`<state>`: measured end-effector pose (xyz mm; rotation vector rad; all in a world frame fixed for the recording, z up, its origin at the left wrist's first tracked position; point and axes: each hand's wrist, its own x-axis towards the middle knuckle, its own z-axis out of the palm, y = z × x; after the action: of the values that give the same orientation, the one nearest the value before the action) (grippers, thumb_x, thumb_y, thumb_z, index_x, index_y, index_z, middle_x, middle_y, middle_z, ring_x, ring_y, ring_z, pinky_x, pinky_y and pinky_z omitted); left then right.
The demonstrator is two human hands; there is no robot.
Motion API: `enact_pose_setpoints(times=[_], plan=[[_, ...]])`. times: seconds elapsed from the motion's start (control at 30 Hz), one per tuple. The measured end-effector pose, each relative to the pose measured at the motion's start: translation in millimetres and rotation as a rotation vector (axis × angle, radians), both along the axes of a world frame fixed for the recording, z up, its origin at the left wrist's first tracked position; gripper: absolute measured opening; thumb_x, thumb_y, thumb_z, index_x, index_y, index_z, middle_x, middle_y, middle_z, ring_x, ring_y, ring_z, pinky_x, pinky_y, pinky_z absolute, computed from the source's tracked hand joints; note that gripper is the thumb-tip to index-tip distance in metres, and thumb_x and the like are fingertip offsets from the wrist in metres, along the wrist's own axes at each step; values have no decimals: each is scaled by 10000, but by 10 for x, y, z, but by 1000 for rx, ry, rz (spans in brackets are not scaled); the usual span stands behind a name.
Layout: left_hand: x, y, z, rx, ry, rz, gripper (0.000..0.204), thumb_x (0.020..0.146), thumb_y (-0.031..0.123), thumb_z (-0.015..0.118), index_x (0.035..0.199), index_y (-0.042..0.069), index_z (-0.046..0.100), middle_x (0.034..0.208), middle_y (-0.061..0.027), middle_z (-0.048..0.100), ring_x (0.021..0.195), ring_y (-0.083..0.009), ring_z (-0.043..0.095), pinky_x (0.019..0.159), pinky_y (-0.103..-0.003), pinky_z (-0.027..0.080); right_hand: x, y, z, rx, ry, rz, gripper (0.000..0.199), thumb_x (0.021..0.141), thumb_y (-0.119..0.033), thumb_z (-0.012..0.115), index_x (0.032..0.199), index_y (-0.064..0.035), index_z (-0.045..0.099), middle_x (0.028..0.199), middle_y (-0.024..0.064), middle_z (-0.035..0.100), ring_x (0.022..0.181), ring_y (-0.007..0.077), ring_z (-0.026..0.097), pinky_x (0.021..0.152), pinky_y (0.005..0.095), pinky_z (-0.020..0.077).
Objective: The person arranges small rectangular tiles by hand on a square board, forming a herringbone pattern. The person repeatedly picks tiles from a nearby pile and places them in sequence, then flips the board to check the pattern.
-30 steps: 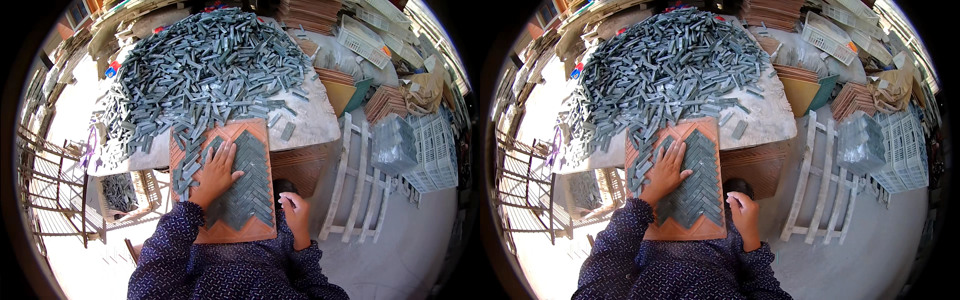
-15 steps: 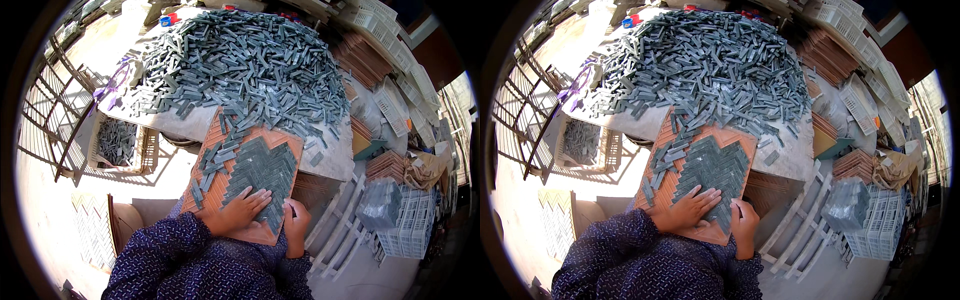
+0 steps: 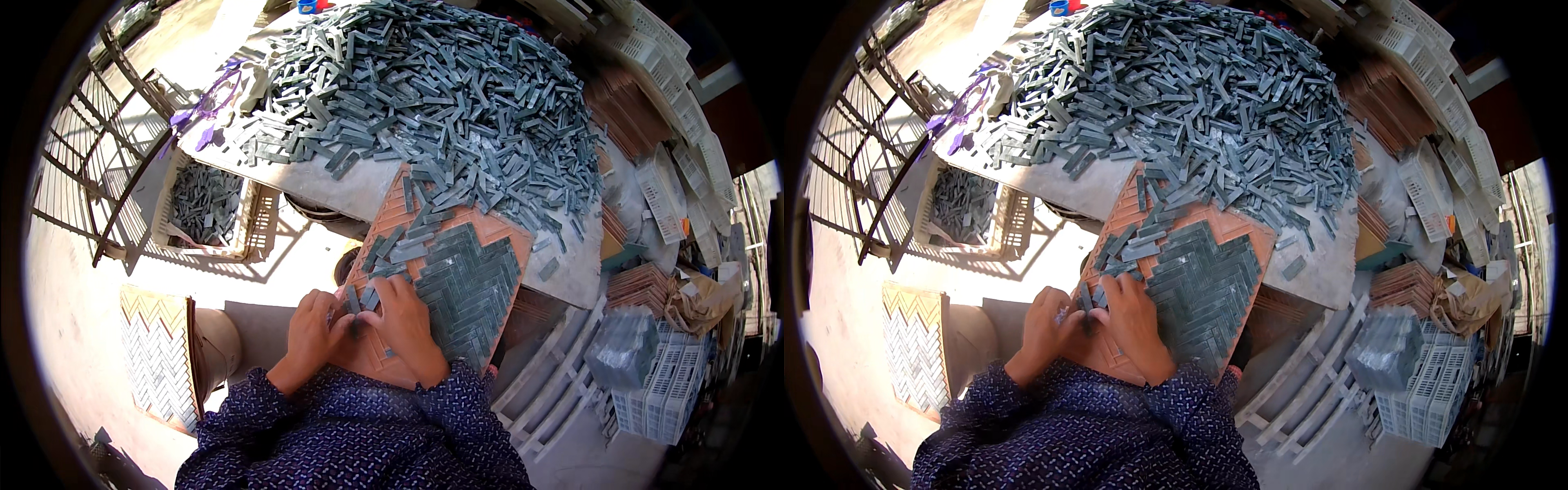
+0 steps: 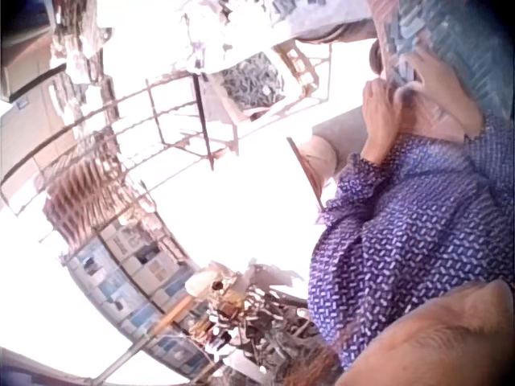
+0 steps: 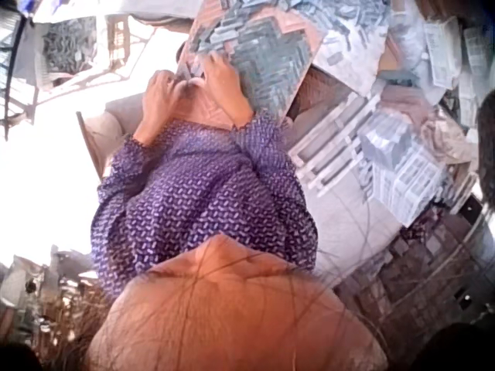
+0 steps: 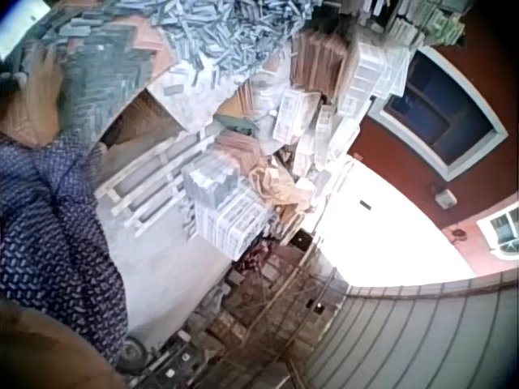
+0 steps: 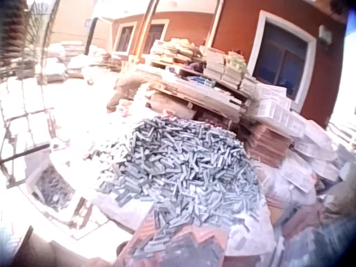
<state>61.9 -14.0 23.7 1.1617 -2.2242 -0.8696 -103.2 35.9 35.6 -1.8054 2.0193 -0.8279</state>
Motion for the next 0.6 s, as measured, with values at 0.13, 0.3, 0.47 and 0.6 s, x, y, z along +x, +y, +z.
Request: enact_pose_setpoints(times=[0.13,0.3,0.47,0.6], plan=[[-121,24,-51,17,-62,20,432,665,196,760,975,30,510,892,-131,520,827,-320,533,690,-391,448,-35,8,-89,19,-96,-19,428,653,-83,744,1035,-60,551,942,129,485,882,317,544,701,376,485],[-133,46,-67,7,-60,7,452,656,134,747,1015,32,493,935,-152,502,861,-338,529,711,-401,454,-29,164,-61,-9,-78,-141,389,697,-23,669,1068,-23,553,953,150,572,819,306,599,688,366,497],[-78,88,-96,-65,-11,-11,406,669,34,680,1031,23,498,935,-155,495,879,-339,522,719,-402,454,-118,364,38,140,-344,-253,401,726,-6,624,1114,-33,525,889,172,615,775,324,619,676,392,505],[-20,101,-89,-19,-30,-23,398,687,36,662,1066,26,537,947,-137,503,902,-325,522,752,-391,456,-126,391,78,251,-189,-183,401,743,-10,615,1125,-55,503,913,174,615,794,338,617,653,422,502]])
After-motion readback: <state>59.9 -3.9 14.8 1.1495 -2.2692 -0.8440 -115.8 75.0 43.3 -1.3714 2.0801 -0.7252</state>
